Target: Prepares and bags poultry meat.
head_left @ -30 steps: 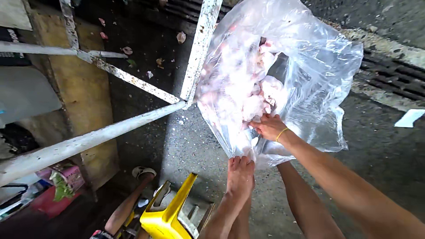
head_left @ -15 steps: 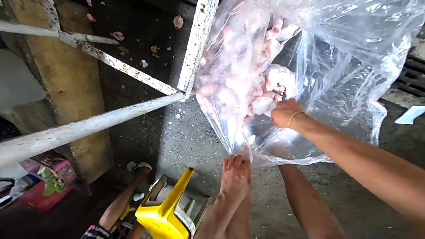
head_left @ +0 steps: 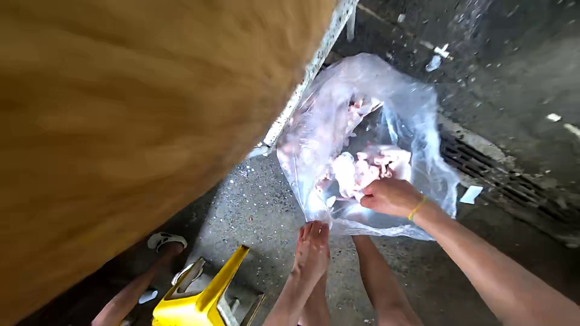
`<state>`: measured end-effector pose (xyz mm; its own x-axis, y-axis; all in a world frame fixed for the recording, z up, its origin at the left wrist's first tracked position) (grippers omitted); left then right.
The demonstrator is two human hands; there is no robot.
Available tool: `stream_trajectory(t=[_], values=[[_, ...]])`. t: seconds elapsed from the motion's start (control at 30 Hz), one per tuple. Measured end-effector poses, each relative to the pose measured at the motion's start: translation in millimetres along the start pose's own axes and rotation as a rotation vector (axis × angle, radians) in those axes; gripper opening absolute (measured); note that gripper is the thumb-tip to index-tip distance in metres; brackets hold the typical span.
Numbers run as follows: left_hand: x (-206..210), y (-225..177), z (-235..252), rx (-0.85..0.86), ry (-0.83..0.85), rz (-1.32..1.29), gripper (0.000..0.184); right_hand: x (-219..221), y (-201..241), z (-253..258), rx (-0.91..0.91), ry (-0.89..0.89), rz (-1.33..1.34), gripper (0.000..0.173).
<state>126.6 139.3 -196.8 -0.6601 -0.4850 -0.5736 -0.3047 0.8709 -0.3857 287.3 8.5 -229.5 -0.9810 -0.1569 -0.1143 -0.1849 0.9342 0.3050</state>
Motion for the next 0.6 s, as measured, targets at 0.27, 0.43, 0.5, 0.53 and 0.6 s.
stream_trajectory(t=[0.27, 0.43, 0.5, 0.53, 0.6], values=[[-22, -25, -11, -0.052, 0.272, -0.024, 0.048, -5, -13, -41, 0.085, -0.198, 0.721, 0.037], [-58, -31, -14, -0.121, 0.234, -0.049, 0.038, -4, 6, -61, 0.154, -0.238, 1.122, 0.028], [-67, -33, -12, -0.170, 0.266, -0.086, 0.037, 0, 1, -78, 0.202, -0.310, 1.194, 0.028], [-72, -34, -12, -0.191, 0.254, -0.124, 0.042, 2, -1, -92, 0.222, -0.359, 1.226, 0.028], [-95, -14, -15, -0.290, 0.136, -0.212, 0.049, 4, 14, -115, 0.200, -0.400, 1.327, 0.027]])
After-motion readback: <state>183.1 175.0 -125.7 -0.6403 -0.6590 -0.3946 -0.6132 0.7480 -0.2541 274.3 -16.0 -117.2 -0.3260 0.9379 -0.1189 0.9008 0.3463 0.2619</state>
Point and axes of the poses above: each hand's wrist, its own z-axis towards the middle knuckle, its own x-axis out of the palm, y = z × x, the point moved 10 cm from there along z, towards the middle knuckle
